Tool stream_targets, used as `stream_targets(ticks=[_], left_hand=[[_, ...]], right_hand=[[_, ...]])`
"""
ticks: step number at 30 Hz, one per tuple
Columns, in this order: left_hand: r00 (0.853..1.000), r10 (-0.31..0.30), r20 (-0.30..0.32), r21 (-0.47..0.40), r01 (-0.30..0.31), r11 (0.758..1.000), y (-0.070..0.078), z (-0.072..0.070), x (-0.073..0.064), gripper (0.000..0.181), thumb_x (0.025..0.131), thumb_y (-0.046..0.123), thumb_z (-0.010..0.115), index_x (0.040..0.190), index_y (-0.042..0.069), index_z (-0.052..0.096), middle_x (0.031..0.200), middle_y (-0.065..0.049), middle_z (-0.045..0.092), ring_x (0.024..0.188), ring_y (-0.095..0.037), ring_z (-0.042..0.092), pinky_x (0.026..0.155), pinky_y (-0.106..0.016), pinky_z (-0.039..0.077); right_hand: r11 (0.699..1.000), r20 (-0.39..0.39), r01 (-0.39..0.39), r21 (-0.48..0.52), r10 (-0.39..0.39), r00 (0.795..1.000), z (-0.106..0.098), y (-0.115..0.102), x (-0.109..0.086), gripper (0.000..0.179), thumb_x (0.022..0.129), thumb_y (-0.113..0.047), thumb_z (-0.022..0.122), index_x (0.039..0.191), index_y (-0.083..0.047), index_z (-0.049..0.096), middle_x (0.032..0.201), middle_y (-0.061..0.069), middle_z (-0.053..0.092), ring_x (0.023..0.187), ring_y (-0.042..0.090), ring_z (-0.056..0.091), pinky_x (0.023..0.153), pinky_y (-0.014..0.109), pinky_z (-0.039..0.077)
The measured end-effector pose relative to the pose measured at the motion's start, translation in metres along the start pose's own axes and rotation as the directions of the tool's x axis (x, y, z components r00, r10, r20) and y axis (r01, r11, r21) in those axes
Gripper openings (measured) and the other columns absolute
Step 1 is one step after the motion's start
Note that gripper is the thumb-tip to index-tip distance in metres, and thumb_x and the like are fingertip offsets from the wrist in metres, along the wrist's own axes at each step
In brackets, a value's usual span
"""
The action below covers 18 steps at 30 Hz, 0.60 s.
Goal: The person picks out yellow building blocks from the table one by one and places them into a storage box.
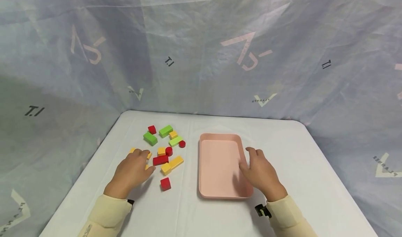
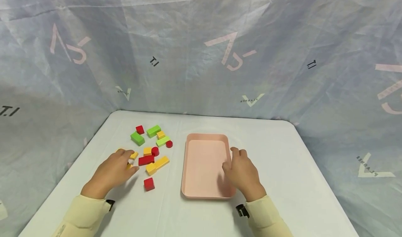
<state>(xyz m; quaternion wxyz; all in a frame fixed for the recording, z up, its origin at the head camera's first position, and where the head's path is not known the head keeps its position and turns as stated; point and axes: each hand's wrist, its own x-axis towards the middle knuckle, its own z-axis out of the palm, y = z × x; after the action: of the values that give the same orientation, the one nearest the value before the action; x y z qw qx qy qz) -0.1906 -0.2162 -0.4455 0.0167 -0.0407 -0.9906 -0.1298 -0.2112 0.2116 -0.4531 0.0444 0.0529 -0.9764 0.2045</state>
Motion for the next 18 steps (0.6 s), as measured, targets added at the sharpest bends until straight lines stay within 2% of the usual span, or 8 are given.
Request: stream_targets(ticks=[5,10,13,18], left_hand=[[0.998,-0.055,0.024,-0.002,0.055,0.998,-0.005,0.003,-0.003,0.062,0.084,0.026,0.084,0.133,-0.004,0.061,0.11,-0.018,0.063,0.085,-0.026,0.06,0.07,-0.047,0.058],[0.993,-0.12,0.013,-0.003,0.12,0.993,-0.009,0.005,-0.006,0.05,0.081,0.023,0.086,0.12,-0.002,0.067,0.1,-0.015,0.063,0.075,-0.022,0.058,0.061,-0.041,0.054],[0.986,-0.165,0.019,-0.019,0.166,0.986,-0.011,0.007,-0.008,0.042,0.079,0.022,0.087,0.111,0.001,0.069,0.094,-0.011,0.062,0.073,-0.021,0.057,0.059,-0.039,0.051],[0.98,-0.199,0.017,-0.026,0.199,0.98,-0.018,0.011,-0.011,0.044,0.075,0.02,0.091,0.108,-0.001,0.07,0.085,-0.009,0.06,0.068,-0.02,0.055,0.057,-0.037,0.05]], right_hand=[[1.0,-0.003,-0.013,0.008,0.013,1.0,0.003,0.002,-0.001,0.062,0.099,-0.035,0.058,0.15,-0.002,0.043,0.134,0.026,0.053,0.097,0.034,0.067,0.081,0.054,0.054],[0.999,-0.028,-0.023,0.029,0.024,0.999,0.01,0.004,-0.001,0.06,0.098,-0.032,0.059,0.148,-0.001,0.045,0.127,0.023,0.058,0.104,0.034,0.067,0.082,0.053,0.054],[0.999,-0.033,-0.024,0.048,0.026,0.999,0.014,0.006,0.0,0.058,0.097,-0.029,0.059,0.146,0.001,0.047,0.123,0.022,0.059,0.096,0.031,0.066,0.08,0.051,0.054],[0.997,-0.044,-0.021,0.076,0.024,0.999,0.018,0.008,0.003,0.056,0.096,-0.025,0.06,0.143,0.003,0.05,0.114,0.018,0.062,0.08,0.022,0.058,0.073,0.043,0.05]])
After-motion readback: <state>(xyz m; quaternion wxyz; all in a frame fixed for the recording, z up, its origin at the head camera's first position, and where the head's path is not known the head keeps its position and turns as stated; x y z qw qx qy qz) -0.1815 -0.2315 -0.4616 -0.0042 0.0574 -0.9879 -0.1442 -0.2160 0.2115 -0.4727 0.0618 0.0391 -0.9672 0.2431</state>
